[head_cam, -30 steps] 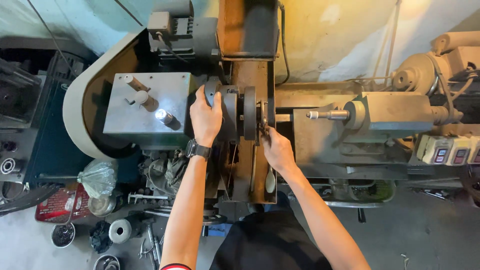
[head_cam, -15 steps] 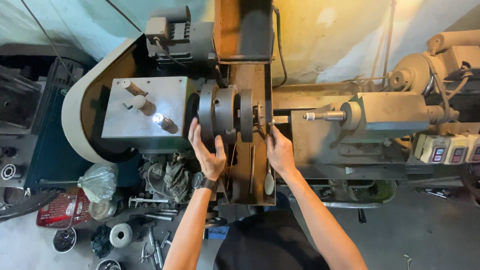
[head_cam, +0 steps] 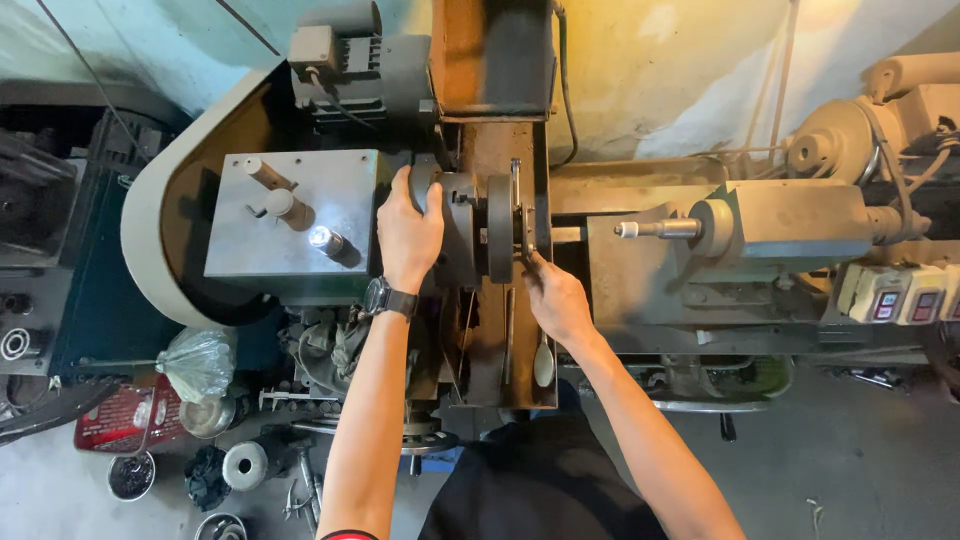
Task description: The person fits a cylindrical metal workpiece into the lathe chuck and tightens it, then operates the lathe, holding a tool against the rotating part and turning the handwheel to machine it. They repeatedly reposition the workpiece and adjust the machine between passes.
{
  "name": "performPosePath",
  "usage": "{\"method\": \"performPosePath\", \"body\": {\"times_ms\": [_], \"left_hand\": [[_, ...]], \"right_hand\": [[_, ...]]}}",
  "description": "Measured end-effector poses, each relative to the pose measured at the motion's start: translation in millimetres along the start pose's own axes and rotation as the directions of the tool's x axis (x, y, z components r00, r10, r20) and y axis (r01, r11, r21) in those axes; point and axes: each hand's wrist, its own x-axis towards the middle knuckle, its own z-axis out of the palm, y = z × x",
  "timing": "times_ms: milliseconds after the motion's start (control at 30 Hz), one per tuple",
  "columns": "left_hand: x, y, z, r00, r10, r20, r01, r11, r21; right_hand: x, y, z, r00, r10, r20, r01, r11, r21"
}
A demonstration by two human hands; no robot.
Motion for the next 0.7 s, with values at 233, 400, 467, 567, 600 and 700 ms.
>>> {"method": "performPosePath", "body": {"times_ms": [233,400,467,567,600,700], "left_hand": [[-1,0,-2,1.000,-0.021,0.000,0.021,0.999,-0.035],[-3,-2,-1,0.999,0.007,-0.039,-0.009,0.998,-0.068],[-2,1,-2,0.999,-0.004,-0.039,0.002,0.998,-0.057],[-2,3,-2,0.999,-0.002,-0.042,0.000,0.999,-0.050],[-3,4,-1,0.999,0.006,-0.051,-0.009,0.998,-0.058],[-4,11,-3,0.995,-0.099,-0.012,0.097,0.990,-0.099]], "right_hand": [[-13,29,30,0.989,-0.008,-0.146,0.008,1.000,0.001],[-39,57,55,0.956,0.287,0.057,-0.269,0.939,-0.213],[-37,31,48,0.953,0.292,0.075,-0.270,0.938,-0.219],[-51,31,74,0.918,0.345,0.195,-0.297,0.925,-0.235],[-57,39,87,0.875,0.383,0.296,-0.316,0.915,-0.251],[-80,62,110,0.841,0.378,0.388,-0.304,0.922,-0.239]]}}
